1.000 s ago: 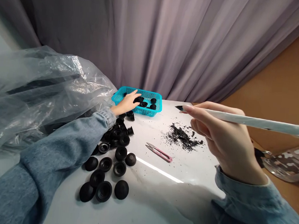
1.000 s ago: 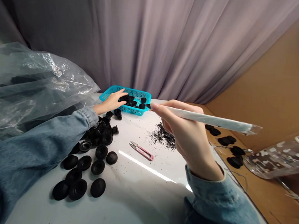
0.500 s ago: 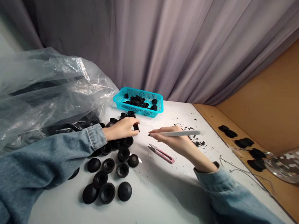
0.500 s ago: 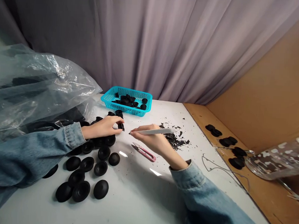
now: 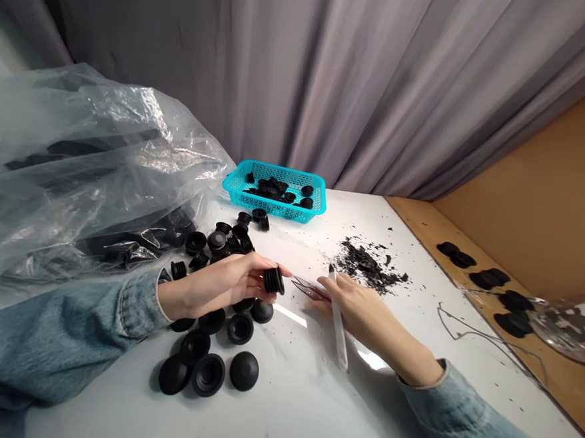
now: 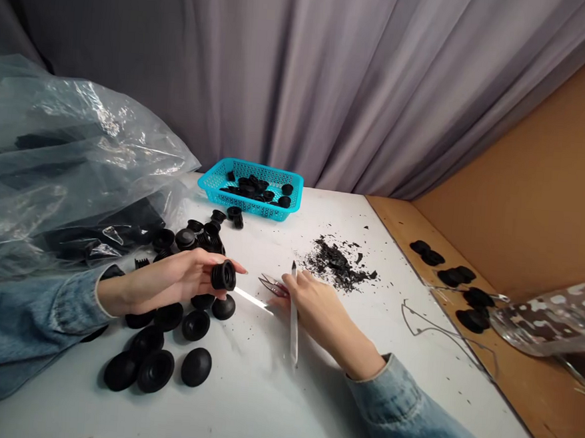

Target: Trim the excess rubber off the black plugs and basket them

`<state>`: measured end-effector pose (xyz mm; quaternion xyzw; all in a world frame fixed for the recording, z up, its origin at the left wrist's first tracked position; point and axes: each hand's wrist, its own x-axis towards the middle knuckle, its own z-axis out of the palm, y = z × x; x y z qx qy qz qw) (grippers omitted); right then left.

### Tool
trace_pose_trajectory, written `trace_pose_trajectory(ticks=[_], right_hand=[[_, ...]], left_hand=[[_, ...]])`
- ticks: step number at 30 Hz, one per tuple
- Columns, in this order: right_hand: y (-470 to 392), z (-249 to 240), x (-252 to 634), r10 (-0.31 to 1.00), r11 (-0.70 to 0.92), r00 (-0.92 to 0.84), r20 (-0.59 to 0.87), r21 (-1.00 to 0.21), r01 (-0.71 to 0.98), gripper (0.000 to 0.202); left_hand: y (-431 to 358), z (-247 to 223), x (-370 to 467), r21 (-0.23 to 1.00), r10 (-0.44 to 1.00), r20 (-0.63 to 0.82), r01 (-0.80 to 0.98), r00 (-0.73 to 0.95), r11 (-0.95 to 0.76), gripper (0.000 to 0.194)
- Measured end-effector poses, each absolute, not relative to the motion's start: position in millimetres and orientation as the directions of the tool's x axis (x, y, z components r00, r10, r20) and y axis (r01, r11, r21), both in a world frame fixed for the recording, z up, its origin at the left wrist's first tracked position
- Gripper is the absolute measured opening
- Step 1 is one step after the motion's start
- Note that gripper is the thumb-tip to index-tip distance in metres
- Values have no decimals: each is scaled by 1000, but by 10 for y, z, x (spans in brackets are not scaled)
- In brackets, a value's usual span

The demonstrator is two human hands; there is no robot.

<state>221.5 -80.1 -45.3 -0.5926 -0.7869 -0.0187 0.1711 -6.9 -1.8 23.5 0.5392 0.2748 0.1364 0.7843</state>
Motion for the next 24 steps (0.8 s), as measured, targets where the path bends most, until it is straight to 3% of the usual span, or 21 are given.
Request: trace_pose_trajectory(ticks=[6,9,17,24], right_hand=[[-762,-570,2205,923,280,-202,327,-212,936,26],[-764,-539,2221,919,260,-127,372,-332,907,21],[-955,-236,1975,898,319,15,440,-673,667,18],[-1029,-359,1877,859,472,-182,478,-605,642,30]], left_hand=[[-23,129,-32,957,533,-283,201,798,208,31],[8,30,-33,957,578,-272,279,769,80,38],[-49,-185,-3,917,587,-44,266,808,-298,35],[-122,-290,-6,859,484,95,174,870,-482,37]])
